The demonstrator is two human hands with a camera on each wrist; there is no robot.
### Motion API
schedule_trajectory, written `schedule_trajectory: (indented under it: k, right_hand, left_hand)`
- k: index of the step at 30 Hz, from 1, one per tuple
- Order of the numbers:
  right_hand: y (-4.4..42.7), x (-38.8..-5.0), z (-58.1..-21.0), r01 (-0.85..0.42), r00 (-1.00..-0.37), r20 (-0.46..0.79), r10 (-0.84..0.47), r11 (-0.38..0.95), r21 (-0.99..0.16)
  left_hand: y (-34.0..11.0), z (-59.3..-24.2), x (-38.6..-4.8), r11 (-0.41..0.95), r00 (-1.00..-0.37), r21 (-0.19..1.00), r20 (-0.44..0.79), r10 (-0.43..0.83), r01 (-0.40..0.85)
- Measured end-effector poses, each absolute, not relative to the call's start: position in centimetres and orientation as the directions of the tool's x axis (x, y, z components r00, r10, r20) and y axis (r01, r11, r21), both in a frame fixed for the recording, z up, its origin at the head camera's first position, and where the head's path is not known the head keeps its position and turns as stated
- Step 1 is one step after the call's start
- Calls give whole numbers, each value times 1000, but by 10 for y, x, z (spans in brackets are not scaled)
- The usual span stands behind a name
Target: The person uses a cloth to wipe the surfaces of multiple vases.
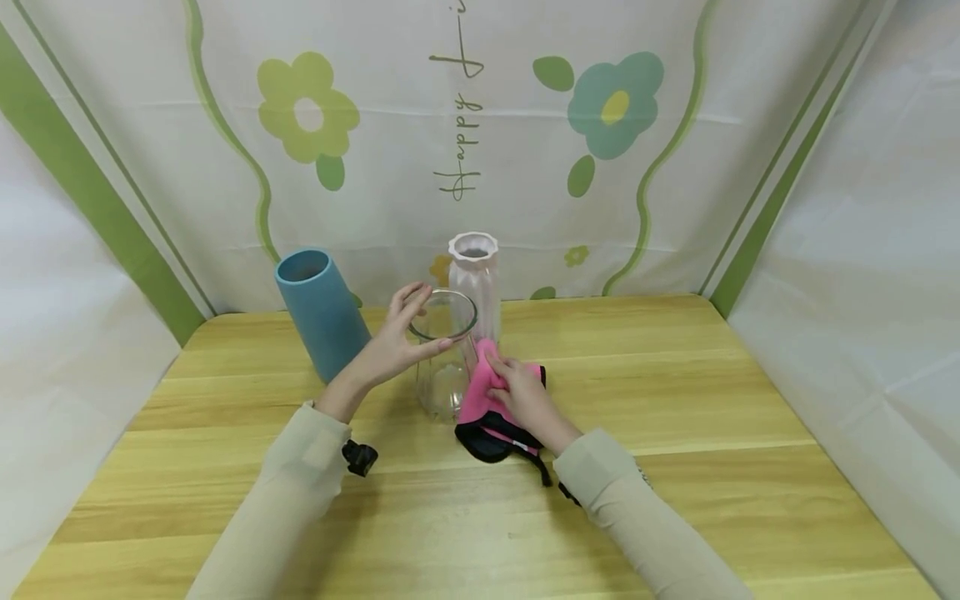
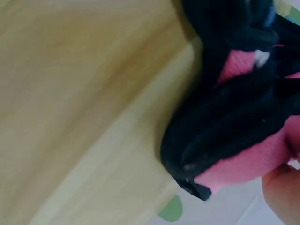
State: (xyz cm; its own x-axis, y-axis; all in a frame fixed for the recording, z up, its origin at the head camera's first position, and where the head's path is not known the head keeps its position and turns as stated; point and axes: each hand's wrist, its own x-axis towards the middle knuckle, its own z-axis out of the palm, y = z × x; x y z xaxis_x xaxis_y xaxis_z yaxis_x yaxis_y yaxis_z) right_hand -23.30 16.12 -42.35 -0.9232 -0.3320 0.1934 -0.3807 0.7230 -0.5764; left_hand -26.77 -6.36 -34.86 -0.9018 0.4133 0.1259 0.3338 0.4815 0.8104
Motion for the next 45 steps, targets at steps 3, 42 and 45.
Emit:
schedule_trajectory:
  k: [3,42,45]
  right_hand:
    - [163,-234,-424,-363,-929,150,-339,748,-557]
    - [160,-232,-423,-334,-939,138,-315,742,-581]
    - [158,-231,-419,-358,-933,201,-299,714,-601]
  left_hand:
    - [-62,-347,-268,505,-908,792,143,393,343]
    - [-68,-345,-265,569,-909,733,163,382,371]
    - [-69,-344,-264,582,-907,716,177,381,385]
